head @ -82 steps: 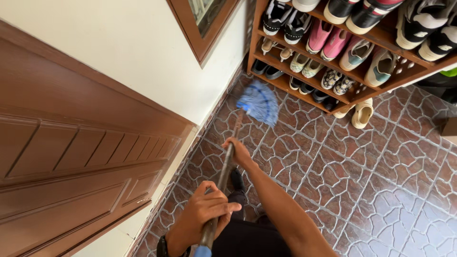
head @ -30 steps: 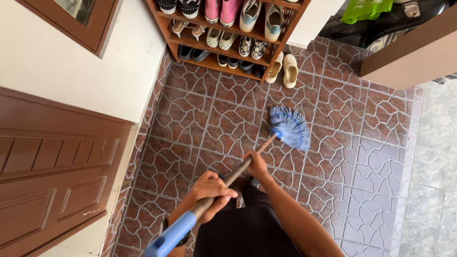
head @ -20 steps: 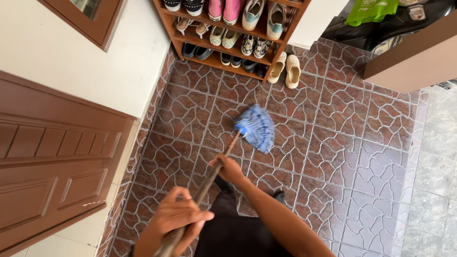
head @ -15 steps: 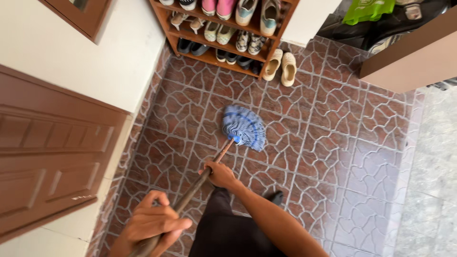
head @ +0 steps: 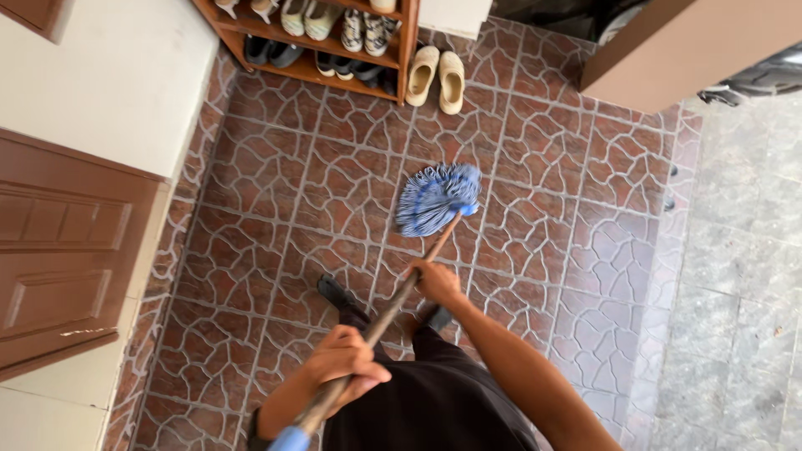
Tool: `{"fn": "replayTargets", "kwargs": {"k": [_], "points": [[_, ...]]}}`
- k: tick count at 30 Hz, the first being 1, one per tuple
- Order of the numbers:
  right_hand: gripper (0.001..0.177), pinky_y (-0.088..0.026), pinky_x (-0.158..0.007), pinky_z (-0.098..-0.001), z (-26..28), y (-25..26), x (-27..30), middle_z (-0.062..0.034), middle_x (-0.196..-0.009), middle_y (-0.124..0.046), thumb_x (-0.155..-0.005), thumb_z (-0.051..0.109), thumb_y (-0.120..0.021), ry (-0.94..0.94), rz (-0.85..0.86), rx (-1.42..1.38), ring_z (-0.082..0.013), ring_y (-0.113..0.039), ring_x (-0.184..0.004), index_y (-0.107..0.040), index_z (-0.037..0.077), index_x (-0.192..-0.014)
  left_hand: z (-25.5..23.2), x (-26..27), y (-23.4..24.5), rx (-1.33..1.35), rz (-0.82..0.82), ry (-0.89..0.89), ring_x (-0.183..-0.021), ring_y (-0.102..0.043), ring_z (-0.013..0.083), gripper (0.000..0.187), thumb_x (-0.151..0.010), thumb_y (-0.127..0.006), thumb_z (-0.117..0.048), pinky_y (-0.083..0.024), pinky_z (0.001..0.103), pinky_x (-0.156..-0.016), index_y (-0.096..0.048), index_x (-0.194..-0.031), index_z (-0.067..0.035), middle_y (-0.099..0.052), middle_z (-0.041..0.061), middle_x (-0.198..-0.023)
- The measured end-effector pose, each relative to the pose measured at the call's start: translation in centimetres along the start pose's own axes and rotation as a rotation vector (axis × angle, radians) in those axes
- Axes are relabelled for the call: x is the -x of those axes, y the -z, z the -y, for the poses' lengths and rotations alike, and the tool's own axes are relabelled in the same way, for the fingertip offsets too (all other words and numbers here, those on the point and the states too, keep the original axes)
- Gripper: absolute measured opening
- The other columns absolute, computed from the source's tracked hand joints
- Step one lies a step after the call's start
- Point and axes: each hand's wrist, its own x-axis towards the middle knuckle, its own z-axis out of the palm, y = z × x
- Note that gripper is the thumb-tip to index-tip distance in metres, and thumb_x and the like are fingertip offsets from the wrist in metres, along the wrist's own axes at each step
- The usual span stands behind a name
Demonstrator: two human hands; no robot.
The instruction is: The person mops a tiled floor using a mop, moving it in broad strokes across the entryway area near a shoe rack.
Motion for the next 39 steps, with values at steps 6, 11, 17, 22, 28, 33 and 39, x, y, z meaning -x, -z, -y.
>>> {"fn": "replayTargets", "kwargs": {"k": [6, 11, 17, 22, 28, 33, 39], "points": [[0.025, -0.055, -0.079, -0.0508, -12.6, 1.5, 1.6, -0.0124, -0.105, -0.075, -0.097, 0.029, -0.062, -0.194, -0.127, 0.041, -0.036, -0.073, -0.097, -0.065, 0.031, -0.121, 5.9, -1.6, -10.9, 0.132, -0.03, -0.061, -0.079, -0.066, 0.0131, 0.016, -0.091, -0.084, -0.013, -0.048, 0.034, -0.081, -0.068, -0.094, -0.015, -0.077, -0.007, -0.091], [0.035, -0.055, -0.083, -0.0532, -18.5, 2.7, 6.5, -0.0101, -0.109, -0.073, -0.088, 0.038, -0.066, -0.44, -0.294, 0.0, -0.0368, -0.072, -0.103, -0.06, 0.038, -0.123, 5.5, -3.3, -16.5, 0.17, 0.157, 0.043, -0.1, -0.069, 0.0157, 0.009, -0.096, -0.077, -0.016, -0.048, 0.038, -0.103, -0.073, -0.104, -0.015, -0.075, -0.003, -0.101], [0.032, -0.053, -0.08, -0.055, -18.0, 1.7, 10.2, -0.0196, -0.111, -0.064, -0.092, 0.049, -0.071, -0.545, -0.325, -0.038, -0.044, -0.068, -0.101, -0.06, 0.032, -0.117, 4.8, -2.6, -17.2, 0.273, 0.289, 0.186, -0.1, -0.07, 0.0153, 0.007, -0.1, -0.072, -0.02, -0.041, 0.042, -0.113, -0.073, -0.106, -0.015, -0.075, -0.003, -0.099], [0.03, -0.057, -0.081, -0.0457, -12.9, -1.7, 9.0, -0.0142, -0.1, -0.074, -0.093, 0.033, -0.075, -0.226, -0.426, -0.151, -0.0363, -0.074, -0.095, -0.061, 0.021, -0.118, 2.1, -0.1, -10.7, 0.178, 0.25, 0.169, -0.095, -0.07, 0.0143, 0.008, -0.099, -0.073, -0.014, -0.044, 0.038, -0.103, -0.075, -0.106, -0.015, -0.075, -0.002, -0.093], [0.055, -0.058, -0.078, -0.0396, -4.9, -7.8, 5.7, -0.0114, -0.099, -0.075, -0.077, 0.011, -0.078, 0.194, -0.641, -0.404, -0.027, -0.073, -0.089, -0.054, 0.009, -0.127, -2.6, 1.1, -2.0, 0.043, 0.197, 0.139, -0.087, -0.072, 0.0133, 0.01, -0.096, -0.073, -0.011, -0.046, 0.035, -0.092, -0.075, -0.106, -0.012, -0.075, -0.001, -0.089], [0.045, -0.058, -0.074, -0.0401, 3.3, -12.2, 1.6, -0.0124, -0.098, -0.075, -0.083, 0.014, -0.077, 0.189, -0.515, -0.412, -0.0304, -0.073, -0.086, -0.057, 0.01, -0.123, -7.2, 3.4, 4.0, -0.095, 0.106, 0.099, -0.078, -0.069, 0.0132, 0.011, -0.094, -0.072, -0.006, -0.045, 0.035, -0.084, -0.074, -0.104, -0.009, -0.074, 0.0, -0.083], [0.029, -0.058, -0.077, -0.0427, 14.8, -13.0, 3.2, -0.0097, -0.097, -0.078, -0.089, 0.032, -0.074, 0.318, -0.205, -0.425, -0.0308, -0.077, -0.093, -0.062, 0.014, -0.109, -13.3, 5.7, 8.9, -0.193, -0.008, 0.169, -0.06, -0.06, 0.0106, 0.014, -0.09, -0.073, -0.004, -0.045, 0.033, -0.077, -0.076, -0.102, -0.011, -0.065, -0.004, -0.066]]}}
